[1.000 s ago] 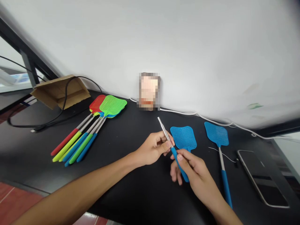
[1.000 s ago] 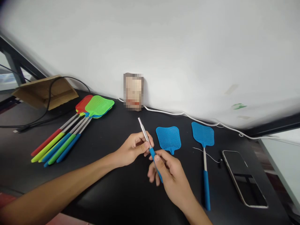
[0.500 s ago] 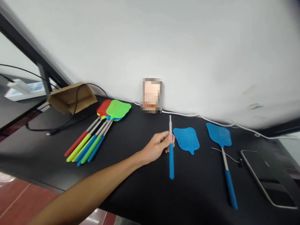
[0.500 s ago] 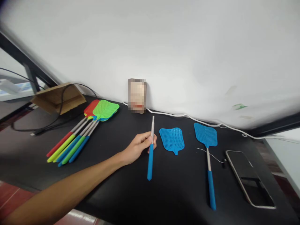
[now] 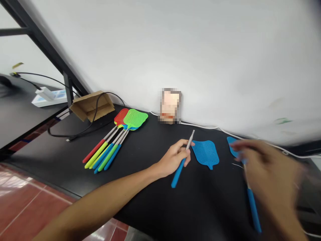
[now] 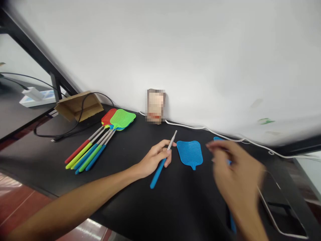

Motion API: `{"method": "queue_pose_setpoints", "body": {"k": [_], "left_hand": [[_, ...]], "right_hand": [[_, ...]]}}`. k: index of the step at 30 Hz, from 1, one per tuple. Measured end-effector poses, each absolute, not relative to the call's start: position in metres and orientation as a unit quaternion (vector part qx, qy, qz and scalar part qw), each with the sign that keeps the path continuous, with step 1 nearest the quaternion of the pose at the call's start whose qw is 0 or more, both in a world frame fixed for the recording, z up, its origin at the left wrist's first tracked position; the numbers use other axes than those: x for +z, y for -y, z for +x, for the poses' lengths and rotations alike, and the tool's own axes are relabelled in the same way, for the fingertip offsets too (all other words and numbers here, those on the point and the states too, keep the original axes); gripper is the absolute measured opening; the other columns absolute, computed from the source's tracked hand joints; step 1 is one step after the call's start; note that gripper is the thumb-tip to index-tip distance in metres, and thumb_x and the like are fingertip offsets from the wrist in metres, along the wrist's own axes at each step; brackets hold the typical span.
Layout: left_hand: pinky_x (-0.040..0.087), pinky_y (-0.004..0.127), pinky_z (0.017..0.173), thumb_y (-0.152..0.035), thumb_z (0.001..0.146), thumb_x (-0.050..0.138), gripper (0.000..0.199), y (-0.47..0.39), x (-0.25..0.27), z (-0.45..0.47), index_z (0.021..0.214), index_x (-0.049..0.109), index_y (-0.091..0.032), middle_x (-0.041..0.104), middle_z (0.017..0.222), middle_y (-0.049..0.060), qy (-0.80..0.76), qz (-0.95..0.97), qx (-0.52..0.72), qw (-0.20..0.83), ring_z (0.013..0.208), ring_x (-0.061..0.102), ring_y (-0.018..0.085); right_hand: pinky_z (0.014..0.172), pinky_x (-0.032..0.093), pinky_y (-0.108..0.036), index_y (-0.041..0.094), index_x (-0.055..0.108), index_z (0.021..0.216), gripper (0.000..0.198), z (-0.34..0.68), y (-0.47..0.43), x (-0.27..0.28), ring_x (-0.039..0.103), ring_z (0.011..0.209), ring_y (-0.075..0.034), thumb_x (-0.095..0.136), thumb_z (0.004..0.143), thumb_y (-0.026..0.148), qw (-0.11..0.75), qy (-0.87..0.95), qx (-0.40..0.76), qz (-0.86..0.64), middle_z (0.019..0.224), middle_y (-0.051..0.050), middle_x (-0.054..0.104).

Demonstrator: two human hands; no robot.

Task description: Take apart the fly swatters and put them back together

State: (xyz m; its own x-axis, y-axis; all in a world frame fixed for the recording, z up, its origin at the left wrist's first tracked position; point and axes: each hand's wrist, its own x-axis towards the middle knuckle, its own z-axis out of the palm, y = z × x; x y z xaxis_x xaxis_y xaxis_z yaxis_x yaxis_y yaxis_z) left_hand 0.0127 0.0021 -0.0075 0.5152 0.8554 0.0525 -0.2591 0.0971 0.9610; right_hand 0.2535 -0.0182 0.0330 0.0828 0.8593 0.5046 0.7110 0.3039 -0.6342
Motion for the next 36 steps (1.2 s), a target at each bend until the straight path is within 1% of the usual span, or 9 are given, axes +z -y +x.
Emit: {"method": "queue_pose_setpoints", "body": {"k": [5,11,14,18,22,27,30,34,36], "left_hand": [[0.036,0.024,0.053,-0.041,0.103,0.048,0.035,-0.002,-0.004,0.011,0.124,0.057,-0.015,0.048,0.054,-0.007,-0.287,0.547,0.387,0.685,0.047,0.041,0.010],[0.031,0.020,0.043,-0.054,0.105,0.038,0.043,0.003,-0.002,0.010,0.103,0.060,-0.017,0.053,0.056,-0.005,-0.279,0.616,0.276,0.683,0.040,0.039,0.008],[0.032,0.020,0.045,-0.054,0.105,0.037,0.044,0.004,0.000,0.011,0.098,0.060,-0.017,0.056,0.056,-0.004,-0.271,0.634,0.231,0.687,0.042,0.041,0.008],[0.037,0.021,0.052,-0.051,0.107,0.034,0.044,0.001,0.003,0.009,0.100,0.061,-0.017,0.050,0.053,-0.006,-0.264,0.653,0.214,0.677,0.047,0.041,0.009],[0.037,0.022,0.052,-0.051,0.107,0.035,0.044,-0.004,0.008,0.005,0.100,0.062,-0.017,0.048,0.052,-0.006,-0.232,0.675,0.156,0.683,0.047,0.040,0.009],[0.036,0.022,0.048,-0.057,0.104,0.041,0.045,-0.004,0.005,0.006,0.098,0.062,-0.017,0.046,0.055,-0.006,-0.215,0.650,0.122,0.718,0.047,0.040,0.009],[0.032,0.021,0.042,-0.060,0.101,0.046,0.044,-0.002,-0.002,0.006,0.098,0.058,-0.018,0.042,0.056,-0.008,-0.226,0.599,0.149,0.754,0.044,0.034,0.008],[0.030,0.020,0.040,-0.059,0.101,0.048,0.041,-0.002,-0.009,0.004,0.094,0.052,-0.019,0.039,0.053,-0.011,-0.227,0.548,0.199,0.780,0.038,0.031,0.006],[0.030,0.020,0.041,-0.059,0.101,0.048,0.041,-0.002,-0.008,0.003,0.093,0.052,-0.019,0.038,0.054,-0.011,-0.233,0.538,0.199,0.785,0.040,0.029,0.006]], "right_hand": [[0.081,0.047,-0.043,0.017,0.071,0.100,0.037,0.229,0.014,0.003,0.062,0.091,-0.029,0.058,0.096,0.052,0.333,0.660,-0.027,-0.673,0.097,-0.012,0.070],[0.064,0.048,-0.031,0.020,0.069,0.109,0.036,0.200,0.030,-0.002,0.059,0.070,-0.017,0.052,0.102,0.050,0.497,0.569,0.383,-0.532,0.078,-0.002,0.062],[0.058,0.043,-0.029,0.019,0.069,0.100,0.031,0.187,0.035,-0.004,0.053,0.061,-0.015,0.059,0.099,0.049,0.535,0.499,0.464,-0.500,0.066,0.003,0.049],[0.053,0.036,-0.027,0.019,0.067,0.084,0.030,0.194,0.031,-0.005,0.042,0.054,-0.011,0.070,0.093,0.047,0.575,0.426,0.483,-0.505,0.062,0.005,0.044],[0.050,0.035,-0.026,0.020,0.062,0.076,0.029,0.259,0.014,0.007,0.038,0.053,-0.009,0.083,0.079,0.039,0.699,0.323,0.378,-0.514,0.065,0.005,0.046],[0.050,0.034,-0.025,0.020,0.063,0.078,0.024,0.301,0.009,0.018,0.041,0.057,-0.011,0.076,0.085,0.038,0.739,0.281,0.332,-0.515,0.064,0.005,0.044],[0.049,0.033,-0.026,0.020,0.064,0.079,0.027,0.244,0.024,0.007,0.040,0.053,-0.010,0.079,0.084,0.042,0.709,0.313,0.345,-0.529,0.062,0.005,0.047],[0.051,0.033,-0.028,0.020,0.069,0.086,0.033,0.167,0.041,-0.004,0.047,0.055,-0.012,0.075,0.087,0.052,0.574,0.371,0.516,-0.517,0.064,0.002,0.053],[0.051,0.031,-0.029,0.020,0.071,0.083,0.030,0.176,0.037,0.000,0.045,0.055,-0.011,0.080,0.082,0.048,0.577,0.359,0.518,-0.519,0.062,0.002,0.051]]}}
